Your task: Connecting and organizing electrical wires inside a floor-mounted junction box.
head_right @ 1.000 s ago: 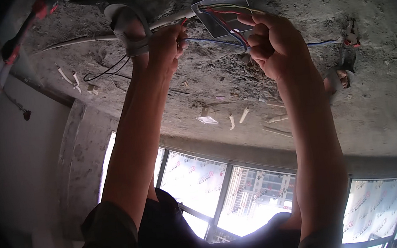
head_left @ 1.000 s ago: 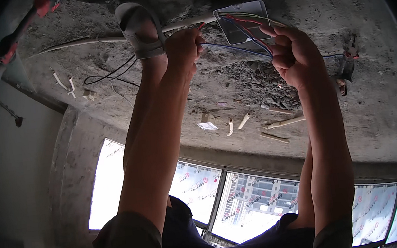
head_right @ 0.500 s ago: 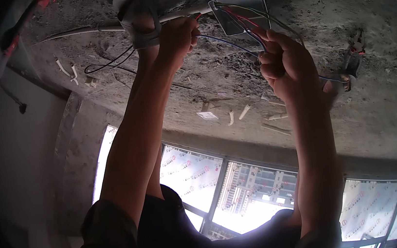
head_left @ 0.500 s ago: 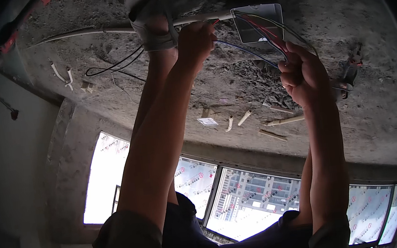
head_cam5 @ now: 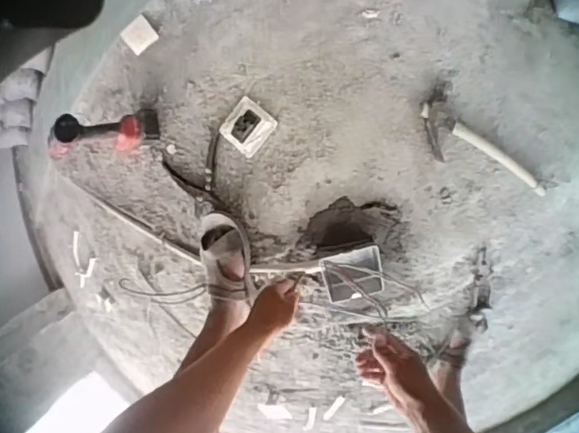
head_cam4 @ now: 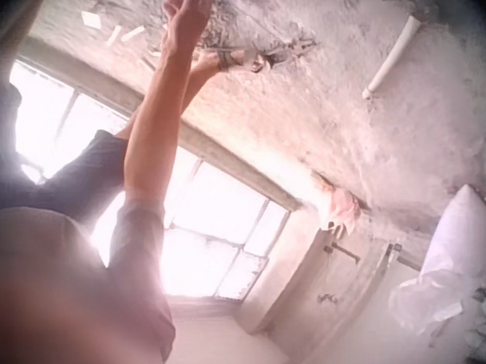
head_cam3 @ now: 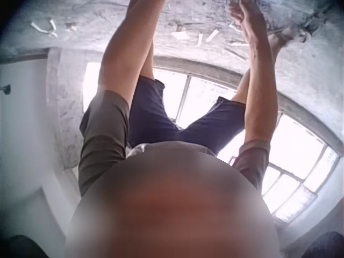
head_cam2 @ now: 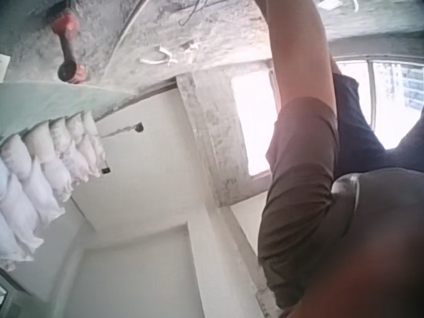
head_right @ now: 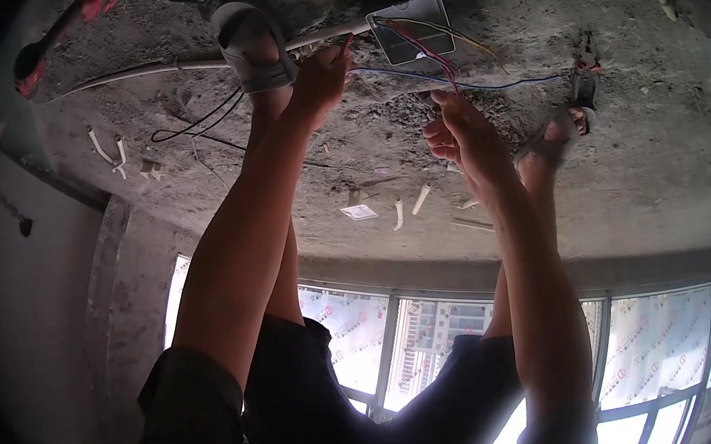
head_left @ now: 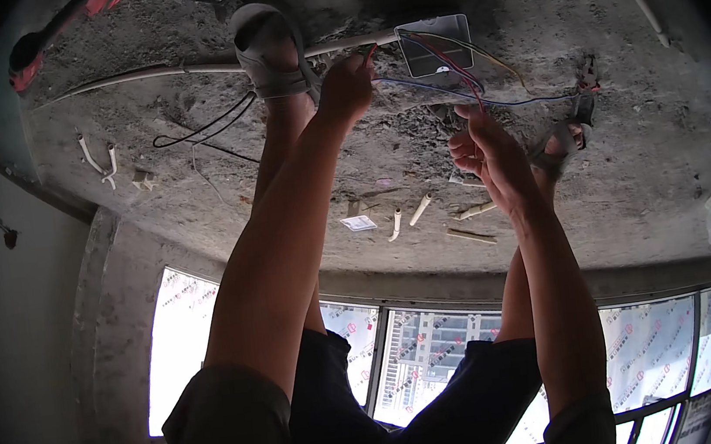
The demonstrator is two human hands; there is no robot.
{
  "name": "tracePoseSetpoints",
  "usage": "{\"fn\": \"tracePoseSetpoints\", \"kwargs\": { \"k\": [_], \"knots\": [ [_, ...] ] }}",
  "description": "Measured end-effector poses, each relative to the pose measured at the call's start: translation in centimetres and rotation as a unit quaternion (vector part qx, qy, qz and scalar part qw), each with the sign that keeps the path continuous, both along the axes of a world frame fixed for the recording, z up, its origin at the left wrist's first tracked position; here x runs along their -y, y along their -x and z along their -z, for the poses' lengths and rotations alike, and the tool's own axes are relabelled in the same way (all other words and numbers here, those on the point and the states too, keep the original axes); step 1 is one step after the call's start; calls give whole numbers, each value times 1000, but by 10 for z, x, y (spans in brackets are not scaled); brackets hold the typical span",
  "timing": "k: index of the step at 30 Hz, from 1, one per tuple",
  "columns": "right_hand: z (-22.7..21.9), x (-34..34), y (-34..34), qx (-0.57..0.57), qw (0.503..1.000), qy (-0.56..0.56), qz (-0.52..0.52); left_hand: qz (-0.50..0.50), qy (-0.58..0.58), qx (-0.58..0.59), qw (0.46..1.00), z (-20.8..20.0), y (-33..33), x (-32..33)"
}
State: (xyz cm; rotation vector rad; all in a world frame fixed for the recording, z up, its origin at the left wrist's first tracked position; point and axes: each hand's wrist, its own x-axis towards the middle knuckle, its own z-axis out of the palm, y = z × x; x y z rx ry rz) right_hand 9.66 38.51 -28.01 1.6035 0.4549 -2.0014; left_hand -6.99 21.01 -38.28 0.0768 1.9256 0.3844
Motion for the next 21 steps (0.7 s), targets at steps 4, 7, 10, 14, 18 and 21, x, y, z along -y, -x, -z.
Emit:
{"fn": "tracePoseSetpoints", "kwargs": {
  "k": [4,7,10,14,18,21],
  "knots": [
    [-50,16,-29,13,997,-67,-46,-60,-58,-226,971,-40,-23,6],
    [-104,33,-57,52,996,-34,71,-250,-4,-84,965,-97,-59,3],
    [-141,55,-69,85,985,25,151,-404,48,121,905,-171,-75,-26],
    [-138,90,-68,74,981,57,168,-356,74,162,917,-218,-105,-32],
    [-133,68,-59,51,973,46,220,-234,64,97,965,-213,-148,-17],
    [-138,37,-62,44,964,-2,264,-285,105,120,945,-211,-159,-23]
  ]
}}
